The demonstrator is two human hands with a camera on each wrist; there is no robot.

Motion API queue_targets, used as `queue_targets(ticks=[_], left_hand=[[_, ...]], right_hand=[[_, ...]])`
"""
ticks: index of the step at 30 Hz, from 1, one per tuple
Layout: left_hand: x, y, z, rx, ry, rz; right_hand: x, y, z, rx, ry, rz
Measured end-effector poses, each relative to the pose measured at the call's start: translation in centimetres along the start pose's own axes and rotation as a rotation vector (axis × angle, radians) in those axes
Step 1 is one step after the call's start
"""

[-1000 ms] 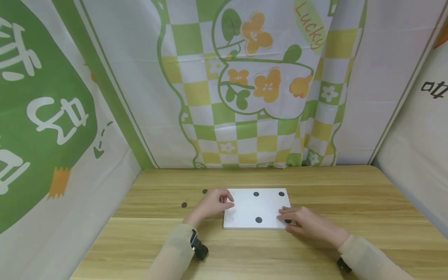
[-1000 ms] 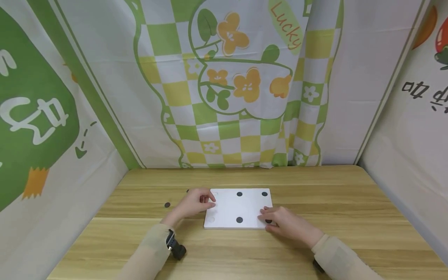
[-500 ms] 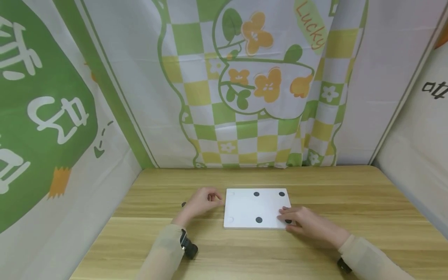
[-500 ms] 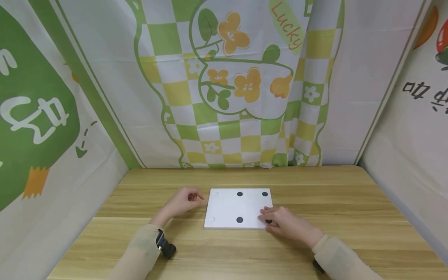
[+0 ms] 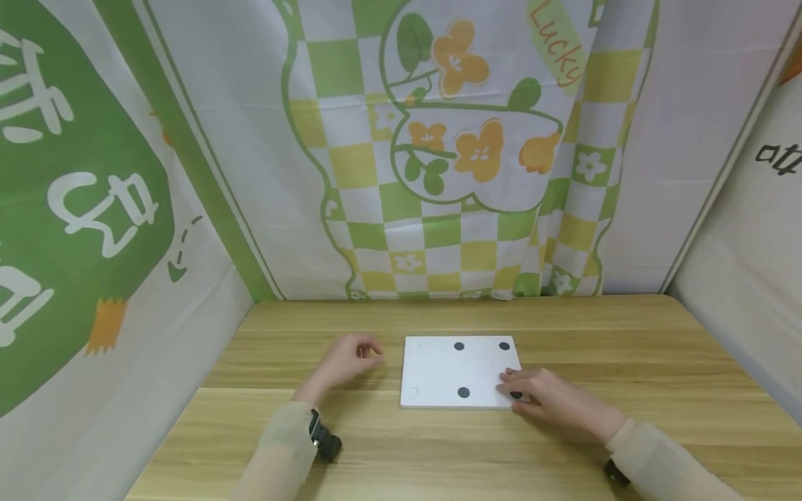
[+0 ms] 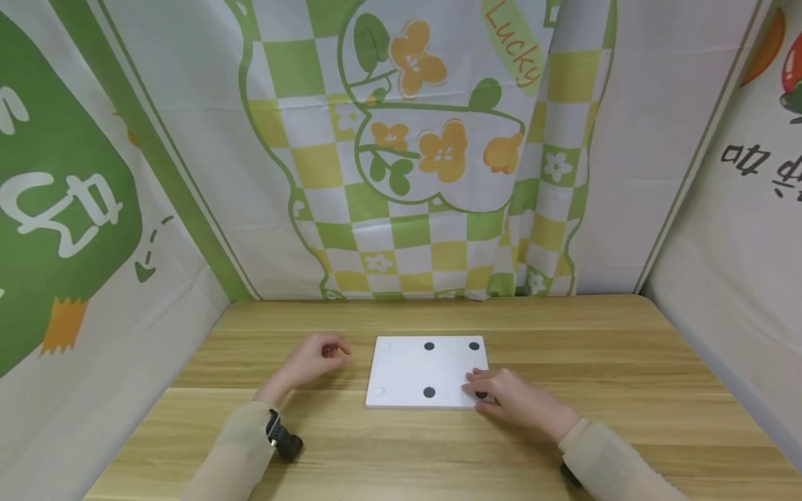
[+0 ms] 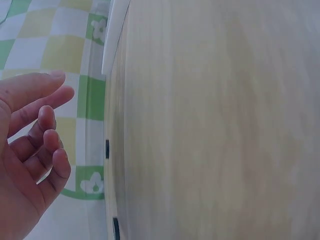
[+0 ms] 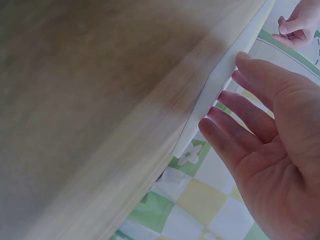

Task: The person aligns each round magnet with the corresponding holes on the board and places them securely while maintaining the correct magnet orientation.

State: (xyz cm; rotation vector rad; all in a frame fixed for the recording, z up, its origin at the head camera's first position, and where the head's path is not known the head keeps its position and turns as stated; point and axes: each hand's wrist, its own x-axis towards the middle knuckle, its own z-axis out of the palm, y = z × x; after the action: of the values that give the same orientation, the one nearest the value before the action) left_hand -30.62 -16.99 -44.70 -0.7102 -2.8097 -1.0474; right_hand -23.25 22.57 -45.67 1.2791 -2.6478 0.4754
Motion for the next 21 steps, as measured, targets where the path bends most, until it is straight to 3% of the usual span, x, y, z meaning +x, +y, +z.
queue_targets(ticks=[21], left_hand=[[-1.6,-3.8,-2.8,0.037,0.08,-0.146]], right_hand=[[0.0,-0.2,-0.2,0.014,-0.017,0.015]])
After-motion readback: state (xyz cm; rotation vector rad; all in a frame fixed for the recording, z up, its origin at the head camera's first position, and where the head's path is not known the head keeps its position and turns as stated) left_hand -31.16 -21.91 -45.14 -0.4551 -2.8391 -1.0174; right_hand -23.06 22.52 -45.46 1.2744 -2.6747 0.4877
